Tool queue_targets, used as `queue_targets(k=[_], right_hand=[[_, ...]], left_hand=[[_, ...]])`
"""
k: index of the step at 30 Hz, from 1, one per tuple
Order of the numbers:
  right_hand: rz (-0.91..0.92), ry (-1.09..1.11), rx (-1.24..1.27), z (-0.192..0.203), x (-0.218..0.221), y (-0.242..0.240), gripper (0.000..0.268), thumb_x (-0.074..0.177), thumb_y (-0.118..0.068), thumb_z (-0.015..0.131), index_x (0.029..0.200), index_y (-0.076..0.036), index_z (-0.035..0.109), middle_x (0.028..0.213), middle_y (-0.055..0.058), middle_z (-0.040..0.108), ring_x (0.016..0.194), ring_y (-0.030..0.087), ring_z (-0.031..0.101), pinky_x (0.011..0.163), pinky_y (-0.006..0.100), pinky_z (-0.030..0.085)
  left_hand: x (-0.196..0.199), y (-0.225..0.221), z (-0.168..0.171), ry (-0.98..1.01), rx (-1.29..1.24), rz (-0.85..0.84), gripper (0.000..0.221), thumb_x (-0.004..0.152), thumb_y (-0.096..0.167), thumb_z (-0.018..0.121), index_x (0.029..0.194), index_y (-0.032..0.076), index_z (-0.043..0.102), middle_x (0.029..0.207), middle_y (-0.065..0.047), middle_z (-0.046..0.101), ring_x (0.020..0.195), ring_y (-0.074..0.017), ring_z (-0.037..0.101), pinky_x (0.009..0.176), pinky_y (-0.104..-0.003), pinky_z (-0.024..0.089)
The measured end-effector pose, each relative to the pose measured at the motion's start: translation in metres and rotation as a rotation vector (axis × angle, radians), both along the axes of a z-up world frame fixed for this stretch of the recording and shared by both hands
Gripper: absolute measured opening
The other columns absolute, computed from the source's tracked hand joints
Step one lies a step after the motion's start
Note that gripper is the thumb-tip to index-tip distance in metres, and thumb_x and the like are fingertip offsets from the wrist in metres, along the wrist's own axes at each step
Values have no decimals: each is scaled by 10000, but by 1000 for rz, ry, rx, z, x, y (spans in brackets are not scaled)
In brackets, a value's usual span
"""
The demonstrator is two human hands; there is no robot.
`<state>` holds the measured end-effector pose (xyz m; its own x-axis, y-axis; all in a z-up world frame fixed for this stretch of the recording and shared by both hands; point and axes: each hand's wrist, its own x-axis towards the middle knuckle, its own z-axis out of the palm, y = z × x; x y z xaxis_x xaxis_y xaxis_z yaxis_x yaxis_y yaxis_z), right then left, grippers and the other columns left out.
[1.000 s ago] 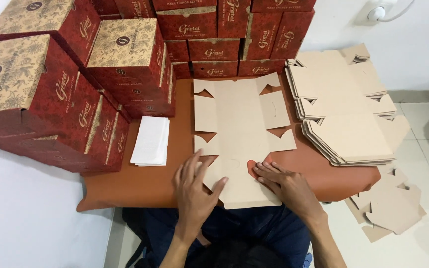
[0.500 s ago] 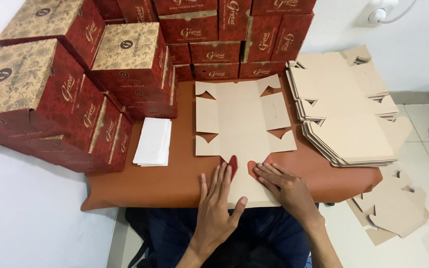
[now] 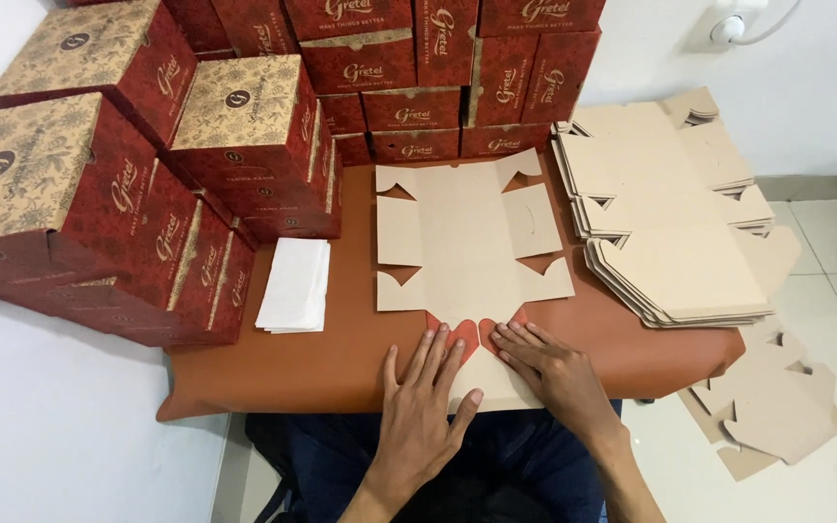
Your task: Assembling a cardboard box from a flat template by folding sides and tucking in flaps.
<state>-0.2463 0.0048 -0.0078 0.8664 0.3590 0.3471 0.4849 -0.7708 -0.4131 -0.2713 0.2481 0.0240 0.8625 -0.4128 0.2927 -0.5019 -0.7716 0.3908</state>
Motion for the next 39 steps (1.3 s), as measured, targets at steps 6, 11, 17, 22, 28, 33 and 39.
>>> queue_targets(k=[6, 11, 17, 22, 28, 33, 39], right_hand=[[11, 22, 74, -4, -1, 4, 392, 1036, -174, 637, 1422, -156, 703, 1499, 33, 661, 1426, 234, 594, 1239, 409, 434], [-7, -15, 14, -7, -5, 17, 408, 1035, -164, 638, 1439, -185, 689, 1503, -4, 655, 1423, 206, 590, 1219, 396, 457], [17, 28, 68, 4, 3, 27, 410, 1028, -189, 657, 1433, -131, 685, 1483, 50, 669, 1412, 239, 603, 1229, 414, 449], [-17, 163, 68, 25, 2, 23, 659, 927, -524, 726, 1531, -297, 592, 1544, 44, 639, 1436, 302, 587, 1055, 499, 569], [-80, 138, 312, 47, -6, 10, 722, 925, -168, 790, 1584, -127, 498, 1674, 113, 484, 1544, 224, 467, 1269, 389, 373], [-422, 194, 143, 31, -14, 0, 694, 931, -350, 750, 1576, -287, 502, 1758, -16, 389, 1630, 228, 355, 1024, 532, 557], [-189, -226, 9, 9, -17, -8, 496, 964, -223, 764, 1446, -183, 655, 1679, 165, 476, 1588, 393, 424, 1304, 613, 379]], left_hand=[[1, 2, 0, -69, -42, 55, 579, 1068, 489, 511, 1529, 145, 583, 1644, -91, 527, 1526, -248, 457, 1180, -614, 262], [-3, 11, -3, -76, -49, 91, 568, 1043, 468, 570, 1521, 163, 597, 1636, -73, 540, 1529, -224, 459, 1210, -609, 243], [6, 20, -5, -79, -46, 101, 554, 1017, 450, 611, 1502, 183, 616, 1617, -62, 564, 1506, -217, 488, 1195, -588, 275], [15, 29, -3, -51, -93, 105, 576, 989, 406, 653, 1522, 194, 602, 1620, -36, 570, 1444, -174, 560, 1146, -522, 322], [18, 45, 3, 64, -441, 174, 653, 1025, 145, 632, 1629, 91, 389, 1709, -128, 428, 1573, -338, 416, 1250, -510, 382], [21, 57, -23, -146, -217, 275, 438, 994, 258, 709, 1420, 170, 665, 1679, -122, 468, 1523, -316, 479, 1165, -513, 402], [16, 56, -22, -249, -207, 220, 275, 1040, 248, 652, 1275, 134, 740, 1628, -170, 516, 1518, -368, 480, 1250, -597, 364]])
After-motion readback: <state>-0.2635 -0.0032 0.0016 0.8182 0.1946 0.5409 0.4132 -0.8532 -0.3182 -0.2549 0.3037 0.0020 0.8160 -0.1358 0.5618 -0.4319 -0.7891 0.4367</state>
